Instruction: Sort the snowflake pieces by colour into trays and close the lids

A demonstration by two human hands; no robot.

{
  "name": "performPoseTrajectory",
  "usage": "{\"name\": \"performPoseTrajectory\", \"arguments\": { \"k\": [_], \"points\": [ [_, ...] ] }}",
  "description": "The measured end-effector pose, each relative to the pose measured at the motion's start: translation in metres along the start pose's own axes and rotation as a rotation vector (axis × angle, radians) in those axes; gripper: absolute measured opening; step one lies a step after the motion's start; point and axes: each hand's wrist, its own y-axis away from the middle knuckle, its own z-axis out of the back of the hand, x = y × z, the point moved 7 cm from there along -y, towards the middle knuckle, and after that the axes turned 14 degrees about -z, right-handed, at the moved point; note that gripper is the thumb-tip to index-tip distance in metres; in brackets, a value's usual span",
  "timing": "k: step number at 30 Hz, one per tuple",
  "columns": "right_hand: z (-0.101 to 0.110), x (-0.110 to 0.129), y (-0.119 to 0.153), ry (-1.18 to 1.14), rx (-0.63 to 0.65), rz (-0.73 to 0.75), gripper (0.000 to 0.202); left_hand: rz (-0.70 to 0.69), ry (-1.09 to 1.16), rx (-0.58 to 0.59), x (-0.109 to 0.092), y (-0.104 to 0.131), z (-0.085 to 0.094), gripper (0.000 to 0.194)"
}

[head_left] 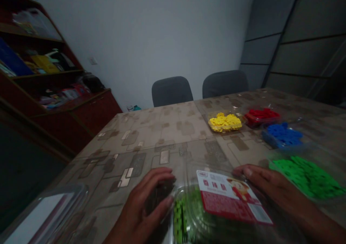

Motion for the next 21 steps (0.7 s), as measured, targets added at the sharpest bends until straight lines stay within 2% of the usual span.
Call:
{"name": "performPoseTrajectory", "arguments": {
  "k": [1, 3, 7, 10, 12, 15, 18, 21],
  "points": [
    [0.001, 0.000, 0.000, 0.026, -0.018, 0.017, 0.050, 0.014, -0.040, -0.026, 0.001, 0.006, 0.005, 0.018],
    [0.005, 0.001, 0.000, 0.063, -0.070, 0.050, 0.049, -0.069, -0.096, -0.032, -0.005, 0.015, 0.006, 0.017],
    [0.005, 0.003, -0.001, 0.055, -0.073, 0.055, 0.049, -0.324, -0.144, -0.012, -0.019, 0.027, -0.014, 0.029],
    [0.006, 0.004, -0.001, 0.045, -0.060, 0.039, 0.051, -0.365, -0.159, 0.024, -0.017, 0.030, -0.028, 0.034],
    [0.009, 0.003, -0.002, 0.040, -0.084, 0.039, 0.051, -0.355, -0.109, 0.016, -0.015, 0.029, -0.027, 0.034],
    [0.010, 0.001, 0.000, 0.076, -0.127, 0.081, 0.049, -0.207, -0.010, -0.060, -0.008, 0.025, -0.011, 0.028],
    [0.004, -0.001, 0.006, 0.189, -0.146, 0.149, 0.047, 0.074, 0.075, -0.154, 0.007, 0.024, 0.004, 0.028],
    [-0.005, 0.002, 0.015, 0.338, -0.152, 0.241, 0.043, 0.282, 0.313, -0.167, 0.021, 0.027, -0.005, 0.037]
  ]
}}
